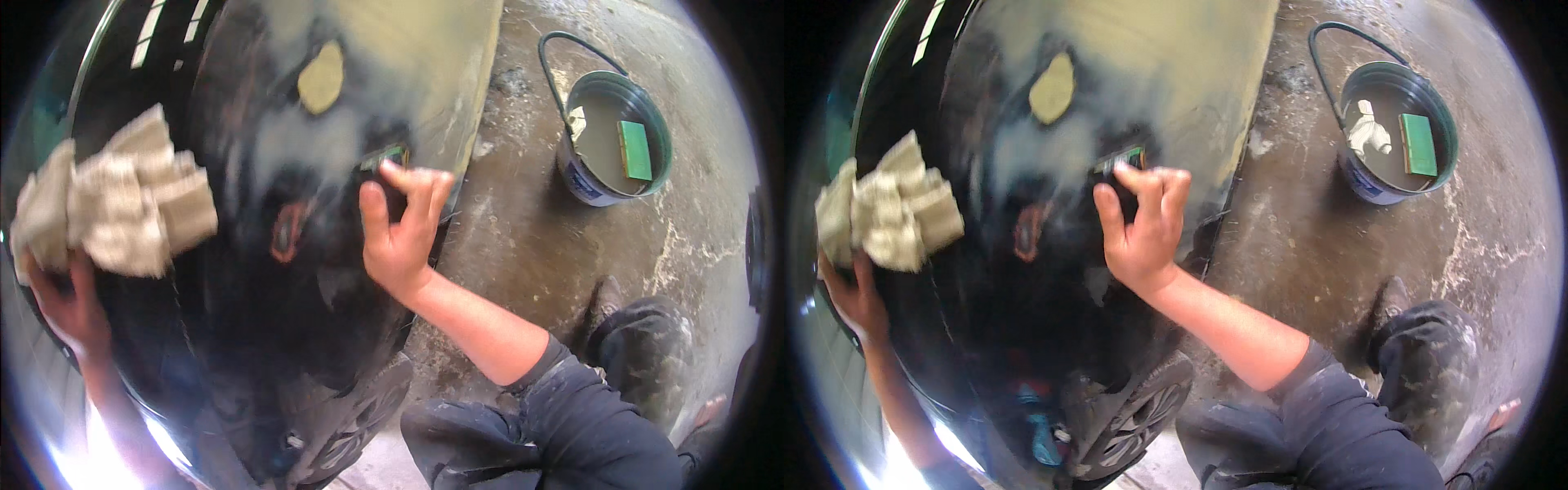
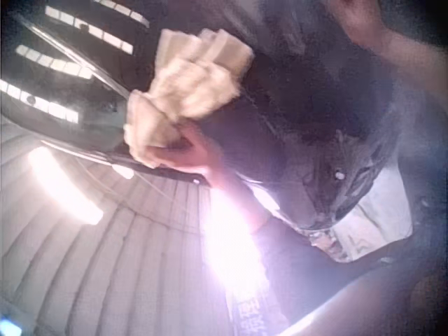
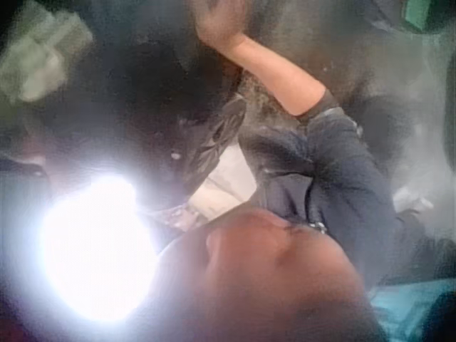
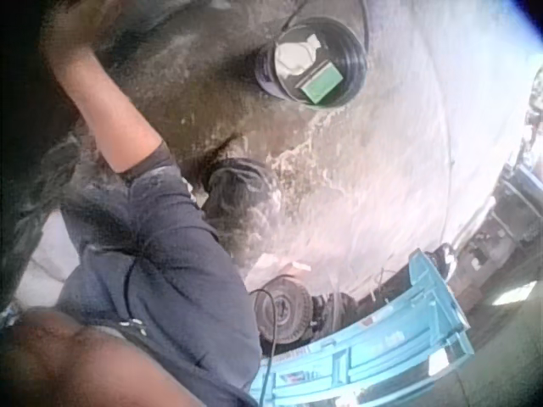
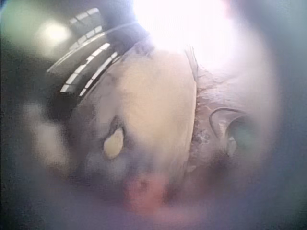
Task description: The person sands a car door panel with a sanding block, repeatedly dipping it in water and wiping the surface with a cloth. The person switches between sanding blocks and continues sanding different areas of the door.
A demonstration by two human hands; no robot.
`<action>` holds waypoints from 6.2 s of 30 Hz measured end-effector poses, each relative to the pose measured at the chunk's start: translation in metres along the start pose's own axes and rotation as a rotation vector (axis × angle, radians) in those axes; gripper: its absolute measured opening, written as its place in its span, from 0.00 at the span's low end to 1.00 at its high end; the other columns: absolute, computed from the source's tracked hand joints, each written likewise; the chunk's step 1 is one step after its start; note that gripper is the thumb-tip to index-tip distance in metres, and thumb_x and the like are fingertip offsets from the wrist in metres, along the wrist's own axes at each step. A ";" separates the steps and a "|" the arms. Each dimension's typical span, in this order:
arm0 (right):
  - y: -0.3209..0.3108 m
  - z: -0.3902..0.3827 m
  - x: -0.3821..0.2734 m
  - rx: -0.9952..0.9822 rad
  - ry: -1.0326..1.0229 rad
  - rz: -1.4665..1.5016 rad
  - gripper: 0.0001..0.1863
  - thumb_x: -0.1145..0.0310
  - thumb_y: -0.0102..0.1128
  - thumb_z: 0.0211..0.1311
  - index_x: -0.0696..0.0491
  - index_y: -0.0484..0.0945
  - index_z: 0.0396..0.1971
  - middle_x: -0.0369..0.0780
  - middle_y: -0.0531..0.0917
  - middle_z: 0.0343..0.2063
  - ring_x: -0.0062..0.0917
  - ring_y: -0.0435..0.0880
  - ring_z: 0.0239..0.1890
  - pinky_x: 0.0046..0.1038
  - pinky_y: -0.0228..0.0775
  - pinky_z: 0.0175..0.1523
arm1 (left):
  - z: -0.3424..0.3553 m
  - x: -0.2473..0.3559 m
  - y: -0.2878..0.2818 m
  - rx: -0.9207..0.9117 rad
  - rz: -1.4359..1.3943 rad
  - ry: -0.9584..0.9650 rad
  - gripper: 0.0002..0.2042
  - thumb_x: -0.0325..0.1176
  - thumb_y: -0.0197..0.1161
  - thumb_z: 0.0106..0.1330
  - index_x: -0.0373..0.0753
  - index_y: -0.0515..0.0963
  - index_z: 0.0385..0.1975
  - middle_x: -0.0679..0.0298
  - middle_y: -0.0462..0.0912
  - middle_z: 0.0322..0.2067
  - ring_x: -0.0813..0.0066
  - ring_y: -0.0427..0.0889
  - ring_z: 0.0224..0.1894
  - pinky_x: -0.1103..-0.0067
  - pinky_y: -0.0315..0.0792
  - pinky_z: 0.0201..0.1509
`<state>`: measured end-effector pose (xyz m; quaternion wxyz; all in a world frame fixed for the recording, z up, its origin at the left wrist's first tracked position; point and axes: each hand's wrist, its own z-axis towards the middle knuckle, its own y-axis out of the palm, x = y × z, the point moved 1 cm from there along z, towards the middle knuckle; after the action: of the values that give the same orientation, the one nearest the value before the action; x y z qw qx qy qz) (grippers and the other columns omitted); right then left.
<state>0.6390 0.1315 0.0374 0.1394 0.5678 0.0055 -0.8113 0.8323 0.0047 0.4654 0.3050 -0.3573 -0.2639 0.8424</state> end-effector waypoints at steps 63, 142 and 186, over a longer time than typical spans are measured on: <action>-0.017 0.013 -0.049 0.159 -0.266 0.041 0.12 0.61 0.71 0.67 0.50 0.83 0.44 0.51 0.75 0.40 0.46 0.74 0.46 0.48 0.68 0.54 | 0.047 0.045 0.025 0.045 -0.136 0.111 0.41 0.55 0.74 0.68 0.28 0.74 0.70 0.46 0.82 0.64 0.62 0.78 0.69 0.72 0.68 0.73; -0.019 0.059 0.089 0.326 0.412 -0.009 0.17 0.58 0.54 0.80 0.60 0.74 0.43 0.53 0.78 0.42 0.49 0.76 0.46 0.49 0.66 0.56 | 0.059 0.035 0.037 -0.011 -0.252 0.167 0.35 0.46 0.69 0.76 0.29 0.69 0.73 0.54 0.83 0.63 0.71 0.80 0.66 0.77 0.68 0.72; -0.020 -0.040 0.006 0.233 -0.117 0.064 0.12 0.64 0.67 0.71 0.55 0.80 0.46 0.48 0.76 0.39 0.46 0.74 0.46 0.47 0.65 0.55 | 0.061 0.043 0.040 0.054 -0.122 0.144 0.34 0.48 0.70 0.73 0.29 0.73 0.71 0.51 0.81 0.65 0.67 0.77 0.69 0.74 0.67 0.73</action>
<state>0.6686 0.1562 0.0143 0.0987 0.5318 -0.1150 -0.8332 0.7493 -0.0057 0.4570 0.3833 -0.3917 -0.2399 0.8013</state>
